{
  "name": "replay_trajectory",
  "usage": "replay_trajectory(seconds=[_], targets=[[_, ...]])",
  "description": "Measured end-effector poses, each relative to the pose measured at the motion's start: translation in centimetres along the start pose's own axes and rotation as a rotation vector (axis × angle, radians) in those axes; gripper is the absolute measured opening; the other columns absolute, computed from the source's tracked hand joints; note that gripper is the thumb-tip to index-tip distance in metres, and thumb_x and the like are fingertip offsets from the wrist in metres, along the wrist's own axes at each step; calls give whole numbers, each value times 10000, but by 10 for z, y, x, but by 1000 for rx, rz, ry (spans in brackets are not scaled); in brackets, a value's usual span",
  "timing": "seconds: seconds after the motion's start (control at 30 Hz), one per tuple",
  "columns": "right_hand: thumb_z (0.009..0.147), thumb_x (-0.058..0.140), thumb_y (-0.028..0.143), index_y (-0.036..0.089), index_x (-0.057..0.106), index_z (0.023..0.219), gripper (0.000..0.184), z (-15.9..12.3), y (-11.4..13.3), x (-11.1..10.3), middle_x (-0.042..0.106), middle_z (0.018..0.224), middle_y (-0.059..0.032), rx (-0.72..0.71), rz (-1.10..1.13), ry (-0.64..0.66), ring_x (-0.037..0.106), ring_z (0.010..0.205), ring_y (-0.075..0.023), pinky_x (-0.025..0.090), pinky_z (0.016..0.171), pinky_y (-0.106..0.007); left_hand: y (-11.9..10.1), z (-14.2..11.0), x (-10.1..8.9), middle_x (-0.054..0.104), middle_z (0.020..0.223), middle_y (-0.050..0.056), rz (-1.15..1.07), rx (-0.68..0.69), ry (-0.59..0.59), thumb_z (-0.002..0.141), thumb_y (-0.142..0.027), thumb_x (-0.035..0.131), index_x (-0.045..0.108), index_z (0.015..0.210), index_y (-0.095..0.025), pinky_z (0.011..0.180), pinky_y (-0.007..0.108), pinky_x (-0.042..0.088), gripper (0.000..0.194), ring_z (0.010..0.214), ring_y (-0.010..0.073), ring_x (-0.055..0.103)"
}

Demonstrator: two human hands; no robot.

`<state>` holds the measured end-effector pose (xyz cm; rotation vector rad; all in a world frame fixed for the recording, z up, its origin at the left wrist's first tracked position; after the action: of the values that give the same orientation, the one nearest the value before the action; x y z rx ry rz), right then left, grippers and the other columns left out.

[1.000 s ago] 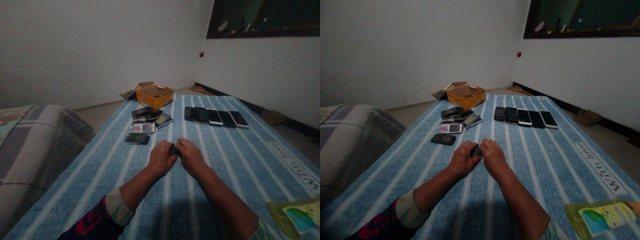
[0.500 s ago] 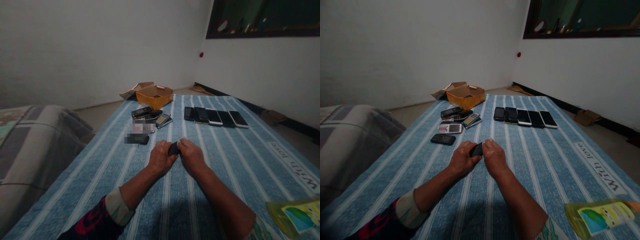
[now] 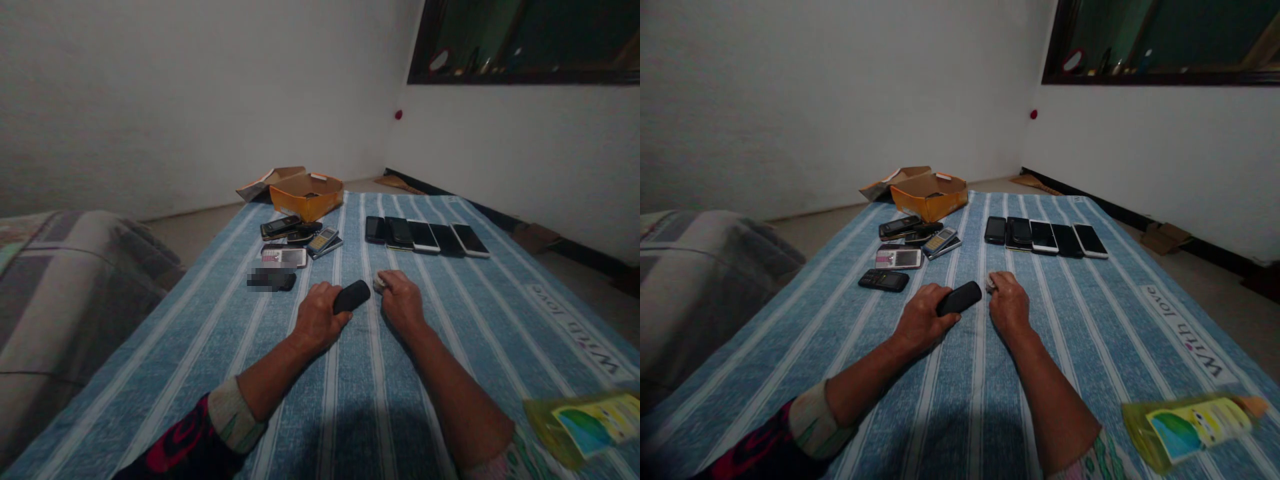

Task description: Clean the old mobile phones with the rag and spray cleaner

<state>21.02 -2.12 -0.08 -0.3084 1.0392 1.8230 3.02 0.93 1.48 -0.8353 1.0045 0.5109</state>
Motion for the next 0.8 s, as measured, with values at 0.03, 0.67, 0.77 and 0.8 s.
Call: replay_trajectory(seconds=[0.03, 0.67, 0.77, 0.8], targets=[[743, 443, 24, 195, 709, 1007, 412, 1, -2, -1, 695, 994, -81, 20, 64, -30, 655, 923, -215, 518, 861, -363, 0, 0, 0, 606, 893, 56, -6, 5, -5, 733, -231, 724, 648, 1021, -166, 836, 381, 490, 305, 921, 254, 574], [831, 472, 99, 234, 732, 1057, 370, 4, 25, -2, 675, 1116, -62, -101, 493, 157, 624, 1069, -183, 485, 978, -373, 1, -3, 0, 581, 947, 44, -79, 118, -56, 755, -120, 638, 608, 1076, -205, 833, 369, 490, 333, 942, 231, 552], [795, 489, 81, 237, 729, 1043, 379, 6, 23, -3, 684, 1042, -46, -99, 473, 149, 637, 1012, -175, 504, 931, -351, 0, -4, 0, 581, 962, 52, -75, 185, -70, 773, -105, 611, 600, 1114, -205, 847, 367, 487, 356, 955, 231, 542], [794, 501, 89, 231, 729, 1036, 361, 6, 22, -4, 683, 1024, -48, -92, 465, 150, 640, 995, -176, 509, 917, -346, 0, -5, 0, 584, 968, 57, -75, 209, -74, 779, -100, 602, 595, 1137, -199, 848, 367, 486, 371, 956, 232, 540]])
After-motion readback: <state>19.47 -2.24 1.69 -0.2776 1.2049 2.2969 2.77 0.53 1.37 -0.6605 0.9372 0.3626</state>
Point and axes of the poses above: each hand's wrist, its own z-axis towards the middle knuckle, its own x-axis out of the palm, y = z × x, the point moved 4 cm from there along z, towards the middle knuckle
